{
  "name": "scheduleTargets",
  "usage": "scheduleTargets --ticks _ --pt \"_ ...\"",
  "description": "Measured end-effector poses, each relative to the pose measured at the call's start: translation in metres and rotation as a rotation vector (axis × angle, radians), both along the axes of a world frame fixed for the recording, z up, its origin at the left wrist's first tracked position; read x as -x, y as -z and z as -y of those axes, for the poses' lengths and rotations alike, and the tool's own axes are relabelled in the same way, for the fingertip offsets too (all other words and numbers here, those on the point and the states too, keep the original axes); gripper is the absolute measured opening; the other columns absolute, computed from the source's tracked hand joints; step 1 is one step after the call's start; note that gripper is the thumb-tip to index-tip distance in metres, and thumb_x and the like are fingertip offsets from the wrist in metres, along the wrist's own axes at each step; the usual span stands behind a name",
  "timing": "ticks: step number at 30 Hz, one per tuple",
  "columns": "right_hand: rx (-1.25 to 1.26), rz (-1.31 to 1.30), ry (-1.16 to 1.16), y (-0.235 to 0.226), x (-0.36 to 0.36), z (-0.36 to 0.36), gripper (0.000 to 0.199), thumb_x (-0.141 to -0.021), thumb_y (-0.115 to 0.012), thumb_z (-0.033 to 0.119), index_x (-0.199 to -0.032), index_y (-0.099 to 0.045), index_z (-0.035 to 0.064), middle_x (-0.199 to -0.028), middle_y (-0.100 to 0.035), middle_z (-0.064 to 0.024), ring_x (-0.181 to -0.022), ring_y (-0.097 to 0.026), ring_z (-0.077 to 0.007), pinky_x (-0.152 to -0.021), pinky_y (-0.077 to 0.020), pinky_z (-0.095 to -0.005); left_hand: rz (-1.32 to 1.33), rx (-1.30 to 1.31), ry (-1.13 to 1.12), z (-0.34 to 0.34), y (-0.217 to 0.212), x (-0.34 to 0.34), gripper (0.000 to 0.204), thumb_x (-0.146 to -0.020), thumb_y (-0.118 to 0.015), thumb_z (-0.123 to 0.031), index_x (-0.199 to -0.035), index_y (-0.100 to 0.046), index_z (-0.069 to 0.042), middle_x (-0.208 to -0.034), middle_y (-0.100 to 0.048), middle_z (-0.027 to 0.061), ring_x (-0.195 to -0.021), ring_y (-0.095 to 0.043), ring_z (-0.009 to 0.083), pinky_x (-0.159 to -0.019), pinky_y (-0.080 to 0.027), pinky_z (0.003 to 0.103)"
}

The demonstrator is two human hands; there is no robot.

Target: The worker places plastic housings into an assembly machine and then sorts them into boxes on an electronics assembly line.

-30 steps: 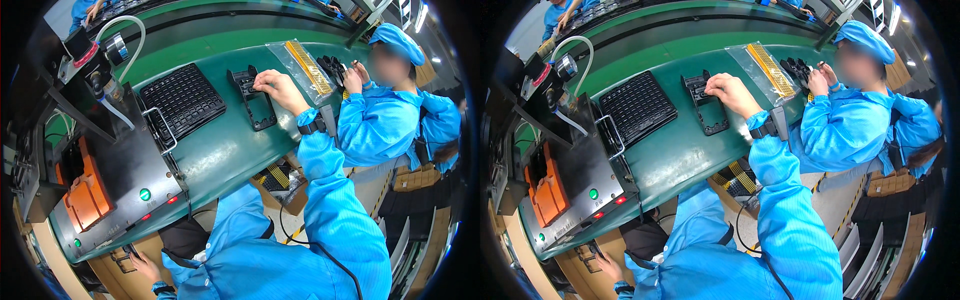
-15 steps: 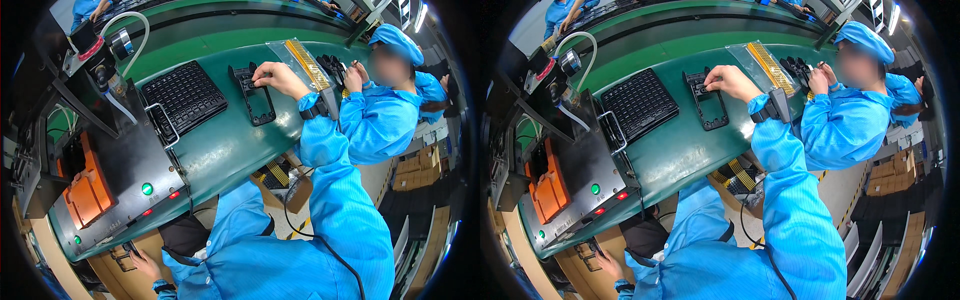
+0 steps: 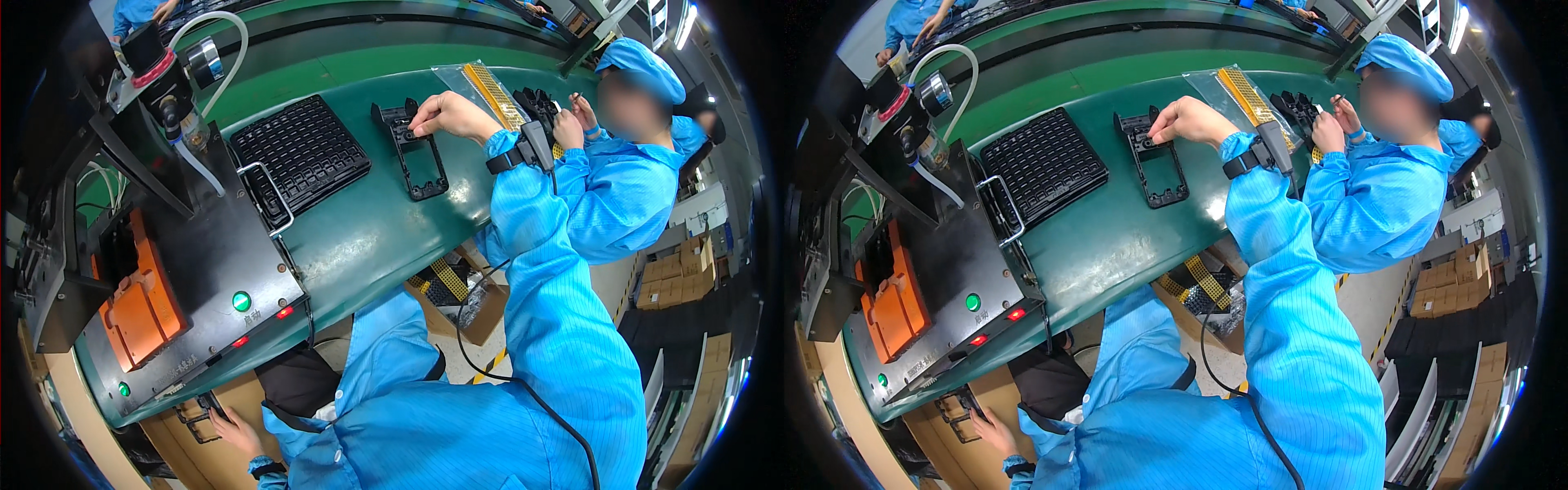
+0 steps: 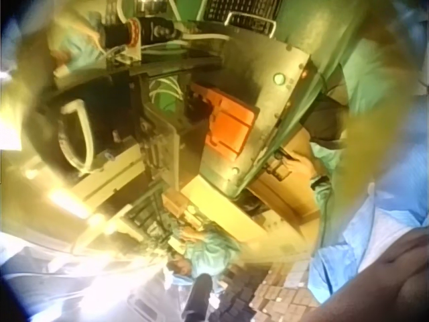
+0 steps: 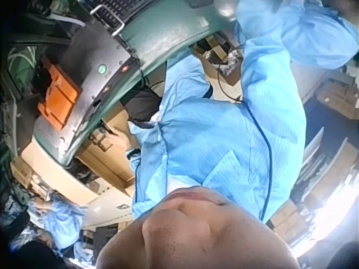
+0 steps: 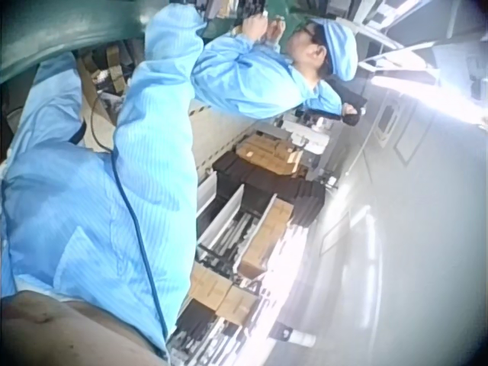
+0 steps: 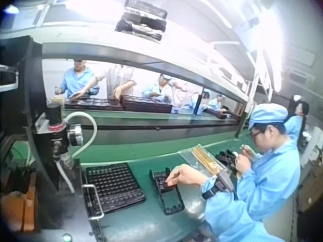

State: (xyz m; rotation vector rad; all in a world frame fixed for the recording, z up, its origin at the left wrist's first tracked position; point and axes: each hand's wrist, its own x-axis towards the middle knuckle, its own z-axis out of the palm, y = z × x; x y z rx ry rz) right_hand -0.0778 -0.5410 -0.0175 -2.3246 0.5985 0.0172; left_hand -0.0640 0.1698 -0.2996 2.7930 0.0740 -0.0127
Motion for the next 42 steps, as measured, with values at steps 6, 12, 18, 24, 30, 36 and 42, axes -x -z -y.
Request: scheduleTargets --ticks 6,12,18,24,30,36,42 --pt "-0.069 -0.013 0.031 0.006 0.001 0.008 0.016 -0.079 -0.078 0.011 -0.094 -0.077 0.0073 -0.09 -0.072 -0.0051 -0.091 -0.064 -0.0162 -0.088 -0.047 -0.0296 0.023 0.002 0.001 -0.005 0.008 0.0 0.057 -0.102 -0.042 -0.039 -0.139 -0.041 0.004 -0.143 -0.042 0.0225 -0.132 -0.038 0.0406 -0.108 -0.033 0.048" --pt "0.066 -0.11 -0.008 -0.014 -0.005 0.0 0.017 -0.077 -0.08 0.018 -0.091 -0.077 0.0082 -0.085 -0.072 -0.0035 -0.082 -0.063 -0.0141 -0.072 -0.0503 -0.029 0.029 0.012 0.003 -0.002 0.006 0.002 0.056 -0.102 -0.042 -0.039 -0.14 -0.041 0.003 -0.143 -0.042 0.0222 -0.132 -0.039 0.0404 -0.108 -0.033 0.048" --pt "0.234 -0.267 -0.136 -0.029 -0.018 0.002 0.021 -0.074 -0.082 0.025 -0.088 -0.077 0.0098 -0.084 -0.069 -0.0049 -0.08 -0.062 -0.0181 -0.067 -0.0502 -0.0317 0.029 -0.004 -0.001 -0.006 0.011 0.002 0.056 -0.103 -0.041 -0.039 -0.14 -0.041 0.002 -0.143 -0.042 0.0212 -0.132 -0.039 0.0397 -0.107 -0.034 0.047" --pt "0.395 -0.291 -0.206 -0.023 -0.024 0.011 0.027 -0.071 -0.083 0.033 -0.087 -0.077 0.0119 -0.097 -0.061 -0.0117 -0.097 -0.059 -0.0294 -0.083 -0.0469 -0.0378 0.02 -0.011 0.003 -0.004 0.008 0.001 0.055 -0.102 -0.041 -0.039 -0.14 -0.042 0.002 -0.143 -0.043 0.02 -0.132 -0.039 0.039 -0.107 -0.034 0.047" --pt "0.393 -0.274 -0.217 -0.027 -0.027 0.01 0.026 -0.072 -0.083 0.031 -0.086 -0.077 0.0103 -0.093 -0.064 -0.0117 -0.094 -0.06 -0.0273 -0.082 -0.047 -0.0358 -0.002 -0.026 -0.006 0.001 0.0 0.001 0.055 -0.102 -0.042 -0.039 -0.14 -0.041 0.002 -0.144 -0.043 0.02 -0.132 -0.04 0.0387 -0.107 -0.034 0.046" --pt "0.401 -0.266 -0.251 -0.026 -0.027 0.009 0.023 -0.074 -0.081 0.025 -0.085 -0.076 0.006 -0.076 -0.069 -0.0068 -0.075 -0.063 -0.0197 -0.071 -0.0479 -0.0328 0.029 -0.019 0.015 -0.003 0.007 0.0 0.055 -0.102 -0.042 -0.037 -0.139 -0.041 0.003 -0.143 -0.043 0.0207 -0.132 -0.04 0.0389 -0.107 -0.034 0.047" --pt "0.334 -0.243 -0.242 -0.021 -0.018 0.009 0.021 -0.08 -0.078 0.024 -0.088 -0.074 0.0051 -0.079 -0.068 -0.0064 -0.078 -0.062 -0.0189 -0.072 -0.0478 -0.0316 0.025 -0.008 -0.003 -0.007 0.01 0.002 0.054 -0.102 -0.044 -0.036 -0.139 -0.042 0.003 -0.144 -0.043 0.0209 -0.132 -0.039 0.0393 -0.108 -0.033 0.047"
